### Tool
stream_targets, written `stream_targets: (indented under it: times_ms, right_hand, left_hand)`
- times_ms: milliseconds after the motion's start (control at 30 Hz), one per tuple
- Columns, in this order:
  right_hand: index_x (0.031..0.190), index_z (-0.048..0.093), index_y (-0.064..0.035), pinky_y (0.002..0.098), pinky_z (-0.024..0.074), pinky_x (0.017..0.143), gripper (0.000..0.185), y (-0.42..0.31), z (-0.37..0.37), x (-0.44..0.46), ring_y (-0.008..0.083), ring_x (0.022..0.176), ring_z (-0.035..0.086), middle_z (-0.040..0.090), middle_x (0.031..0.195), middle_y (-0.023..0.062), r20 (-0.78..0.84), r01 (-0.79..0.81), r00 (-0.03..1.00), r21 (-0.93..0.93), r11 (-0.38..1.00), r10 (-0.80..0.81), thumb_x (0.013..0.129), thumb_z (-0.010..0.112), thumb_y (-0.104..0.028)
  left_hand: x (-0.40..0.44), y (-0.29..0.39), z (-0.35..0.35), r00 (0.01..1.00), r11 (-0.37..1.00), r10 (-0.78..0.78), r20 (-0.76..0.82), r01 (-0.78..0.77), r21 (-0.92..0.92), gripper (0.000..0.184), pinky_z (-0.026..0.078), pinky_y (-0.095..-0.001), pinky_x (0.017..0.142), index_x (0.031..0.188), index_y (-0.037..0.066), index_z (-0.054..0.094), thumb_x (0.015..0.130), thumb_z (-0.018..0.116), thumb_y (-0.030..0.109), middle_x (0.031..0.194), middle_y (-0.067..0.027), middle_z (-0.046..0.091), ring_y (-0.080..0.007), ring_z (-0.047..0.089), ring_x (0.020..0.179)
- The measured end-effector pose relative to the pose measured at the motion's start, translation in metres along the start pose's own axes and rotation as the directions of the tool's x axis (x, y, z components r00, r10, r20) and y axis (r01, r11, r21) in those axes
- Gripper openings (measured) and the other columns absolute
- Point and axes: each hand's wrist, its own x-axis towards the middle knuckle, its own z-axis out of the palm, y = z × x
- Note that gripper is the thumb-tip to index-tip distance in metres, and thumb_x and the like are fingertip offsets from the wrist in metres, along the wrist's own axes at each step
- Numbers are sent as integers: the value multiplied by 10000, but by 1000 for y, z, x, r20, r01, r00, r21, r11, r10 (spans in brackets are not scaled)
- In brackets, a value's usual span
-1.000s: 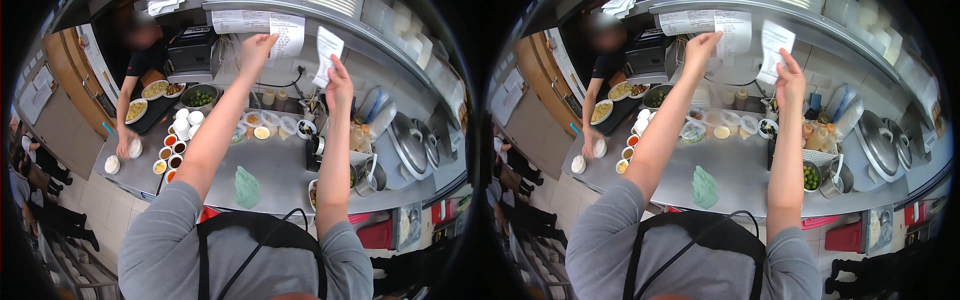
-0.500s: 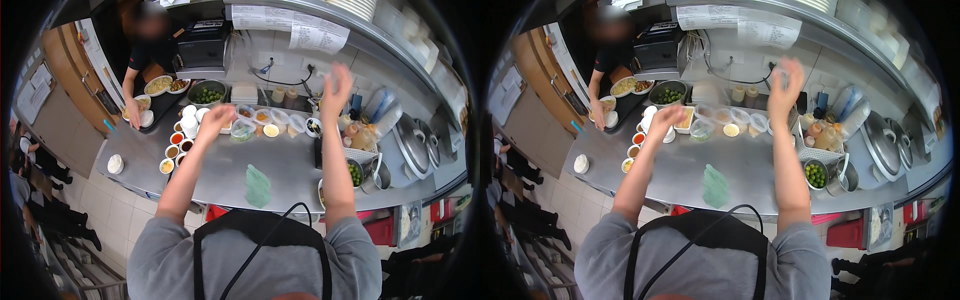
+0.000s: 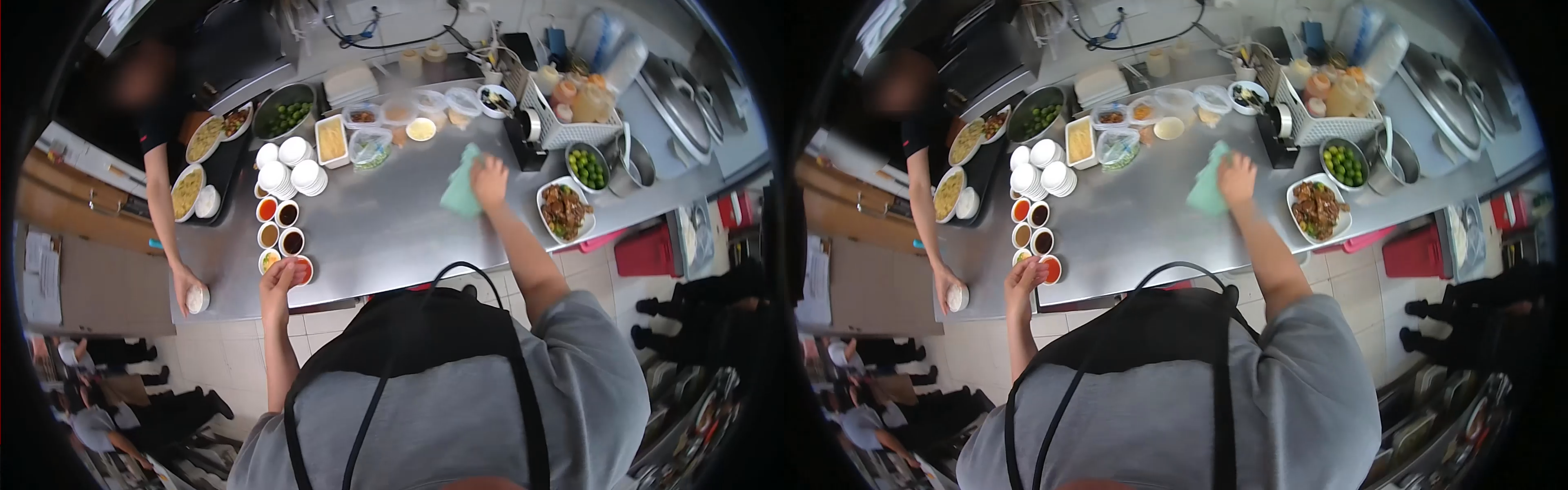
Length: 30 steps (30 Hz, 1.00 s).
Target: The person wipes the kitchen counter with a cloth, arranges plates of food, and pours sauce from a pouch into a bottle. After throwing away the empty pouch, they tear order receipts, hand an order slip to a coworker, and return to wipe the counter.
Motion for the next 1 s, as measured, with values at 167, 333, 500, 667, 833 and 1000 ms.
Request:
stream_targets:
  times_ms: [167,333,500,667,833,1000]
  right_hand:
    - [894,556,-5,393,405,705,391,6,47,33,289,860,513,533,957,131,50,-288,956,-6,958,288,773,518,-375]
    - [1162,458,-39,462,220,973,673,-147,0,-37,325,1175,336,426,1213,179,173,245,932,343,907,-317,690,550,-509]
    - [1198,453,-156,460,245,978,477,-176,-84,-104,215,1191,340,431,1239,50,154,547,638,600,585,-754,767,534,-345]
    - [1153,494,-215,461,272,965,383,-82,-95,-115,207,1141,413,438,1245,27,304,338,819,429,838,-486,774,539,-252]
    - [1122,515,-149,441,276,968,343,20,-107,-140,220,1113,449,483,1197,56,242,172,932,364,915,-272,780,531,-164]
    - [1111,521,-133,455,301,944,360,110,-133,-175,231,1091,465,515,1151,63,242,54,960,336,940,-142,755,555,-93]
  left_hand:
    - [3,5,-8,999,998,25,30,-27,59,258,459,-245,690,983,-16,559,853,501,200,826,-93,611,-127,575,736]
    - [16,1,28,984,999,20,180,-25,27,248,457,-244,697,975,-30,556,853,506,180,812,-98,613,-137,574,724]
    - [44,-13,95,887,993,82,455,-109,33,246,463,-244,679,1004,-12,553,862,488,178,825,-99,614,-133,576,729]
    - [75,-31,192,789,993,84,609,-121,20,285,469,-242,663,1051,16,541,880,454,226,835,-87,615,-124,578,730]
    - [84,-47,309,705,986,10,709,-123,108,316,479,-240,644,1081,9,527,881,448,241,884,-91,601,-127,579,741]
    - [73,-58,414,636,993,-23,771,-73,90,437,499,-287,590,1208,38,424,842,502,264,967,-115,576,-186,588,765]
